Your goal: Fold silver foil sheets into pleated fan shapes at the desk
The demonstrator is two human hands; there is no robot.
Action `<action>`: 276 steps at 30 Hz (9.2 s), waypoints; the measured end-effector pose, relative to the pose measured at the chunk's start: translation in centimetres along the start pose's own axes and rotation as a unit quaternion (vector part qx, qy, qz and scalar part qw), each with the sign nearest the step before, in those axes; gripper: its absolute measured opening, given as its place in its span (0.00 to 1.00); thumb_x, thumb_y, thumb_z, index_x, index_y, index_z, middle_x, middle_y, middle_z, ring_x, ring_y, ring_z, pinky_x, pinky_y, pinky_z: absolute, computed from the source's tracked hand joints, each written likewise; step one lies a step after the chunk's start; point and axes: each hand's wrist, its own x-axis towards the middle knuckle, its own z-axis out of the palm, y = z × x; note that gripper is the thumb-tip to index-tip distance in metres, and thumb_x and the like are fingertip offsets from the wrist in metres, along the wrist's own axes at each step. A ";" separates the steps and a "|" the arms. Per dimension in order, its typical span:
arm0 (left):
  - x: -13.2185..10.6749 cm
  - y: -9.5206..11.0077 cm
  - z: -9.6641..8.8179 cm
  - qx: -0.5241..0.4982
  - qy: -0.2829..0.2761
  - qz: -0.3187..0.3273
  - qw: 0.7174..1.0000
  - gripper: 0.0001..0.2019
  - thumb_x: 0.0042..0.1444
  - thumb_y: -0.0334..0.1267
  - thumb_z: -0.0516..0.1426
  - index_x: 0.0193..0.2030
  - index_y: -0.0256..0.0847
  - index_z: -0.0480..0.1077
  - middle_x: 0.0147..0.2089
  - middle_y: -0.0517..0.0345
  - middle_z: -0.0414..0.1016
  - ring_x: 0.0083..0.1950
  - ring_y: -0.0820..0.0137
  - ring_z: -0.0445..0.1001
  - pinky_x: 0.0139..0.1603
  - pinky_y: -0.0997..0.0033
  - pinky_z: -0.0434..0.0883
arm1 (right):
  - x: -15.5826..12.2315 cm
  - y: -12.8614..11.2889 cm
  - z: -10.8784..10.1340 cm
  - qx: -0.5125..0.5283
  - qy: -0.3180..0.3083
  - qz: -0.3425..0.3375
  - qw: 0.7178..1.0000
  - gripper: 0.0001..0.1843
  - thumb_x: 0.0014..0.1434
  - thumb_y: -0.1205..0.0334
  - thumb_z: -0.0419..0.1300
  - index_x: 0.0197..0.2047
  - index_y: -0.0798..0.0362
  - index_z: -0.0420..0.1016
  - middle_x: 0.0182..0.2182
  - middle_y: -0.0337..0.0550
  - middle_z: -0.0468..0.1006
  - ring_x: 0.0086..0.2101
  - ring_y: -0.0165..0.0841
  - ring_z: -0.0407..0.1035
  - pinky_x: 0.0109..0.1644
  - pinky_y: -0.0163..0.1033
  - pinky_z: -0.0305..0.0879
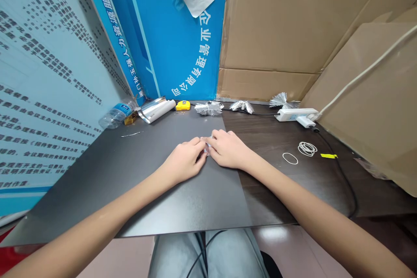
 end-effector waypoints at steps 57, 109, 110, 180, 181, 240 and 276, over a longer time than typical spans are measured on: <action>0.8 -3.8 -1.6 -0.058 -0.089 0.102 0.989 0.12 0.65 0.31 0.48 0.47 0.45 0.70 0.50 0.54 0.75 0.52 0.60 0.78 0.54 0.63 0.71 | -4.0 3.3 0.1 0.078 -0.031 0.064 0.994 0.51 0.56 0.14 0.50 0.75 0.29 0.61 0.80 0.42 0.32 0.76 0.65 0.35 0.71 0.82 0.37; 4.3 -0.7 -0.2 0.059 -0.063 0.107 0.991 0.14 0.69 0.31 0.50 0.42 0.41 0.79 0.41 0.49 0.74 0.41 0.60 0.73 0.43 0.63 0.71 | -6.9 4.9 -0.2 0.073 -0.016 0.091 0.993 0.43 0.62 0.21 0.51 0.74 0.31 0.64 0.80 0.41 0.36 0.76 0.64 0.36 0.69 0.84 0.41; 4.3 -0.7 -0.2 0.053 -0.063 0.108 0.991 0.14 0.68 0.31 0.50 0.41 0.42 0.79 0.41 0.49 0.74 0.41 0.61 0.73 0.43 0.63 0.71 | -7.1 5.0 -0.3 0.071 -0.017 0.092 0.993 0.43 0.62 0.21 0.51 0.74 0.30 0.64 0.80 0.40 0.36 0.76 0.63 0.35 0.69 0.85 0.41; 3.8 0.6 0.6 -0.621 0.102 -0.110 0.769 0.25 0.64 0.61 0.60 0.35 0.37 0.77 0.33 0.55 0.77 0.37 0.65 0.74 0.44 0.65 0.73 | -1.3 1.5 -1.1 0.650 0.288 0.162 0.684 0.18 0.54 0.48 0.75 0.43 0.49 0.87 0.45 0.46 0.86 0.46 0.40 0.78 0.58 0.48 0.72; 3.8 0.6 0.7 -0.621 0.104 -0.113 0.769 0.25 0.64 0.61 0.60 0.34 0.37 0.76 0.33 0.55 0.77 0.37 0.66 0.74 0.43 0.66 0.73 | -1.3 1.5 -1.0 0.652 0.285 0.163 0.684 0.18 0.54 0.48 0.75 0.44 0.49 0.87 0.45 0.47 0.86 0.46 0.40 0.78 0.57 0.48 0.72; 3.9 0.9 1.2 -0.604 0.079 -0.131 0.782 0.24 0.60 0.57 0.65 0.47 0.35 0.79 0.43 0.49 0.81 0.43 0.65 0.78 0.47 0.67 0.72 | -2.2 0.7 0.4 0.265 0.329 0.023 0.906 0.15 0.68 0.60 0.60 0.54 0.44 0.84 0.44 0.48 0.81 0.45 0.41 0.74 0.51 0.49 0.72; 3.3 2.2 0.9 -0.619 0.185 -0.088 0.758 0.18 0.57 0.46 0.70 0.48 0.36 0.80 0.49 0.47 0.84 0.48 0.62 0.82 0.55 0.61 0.77 | -1.6 -0.3 -0.7 0.773 0.158 0.161 0.593 0.26 0.53 0.48 0.78 0.49 0.52 0.79 0.32 0.39 0.77 0.27 0.29 0.70 0.29 0.34 0.70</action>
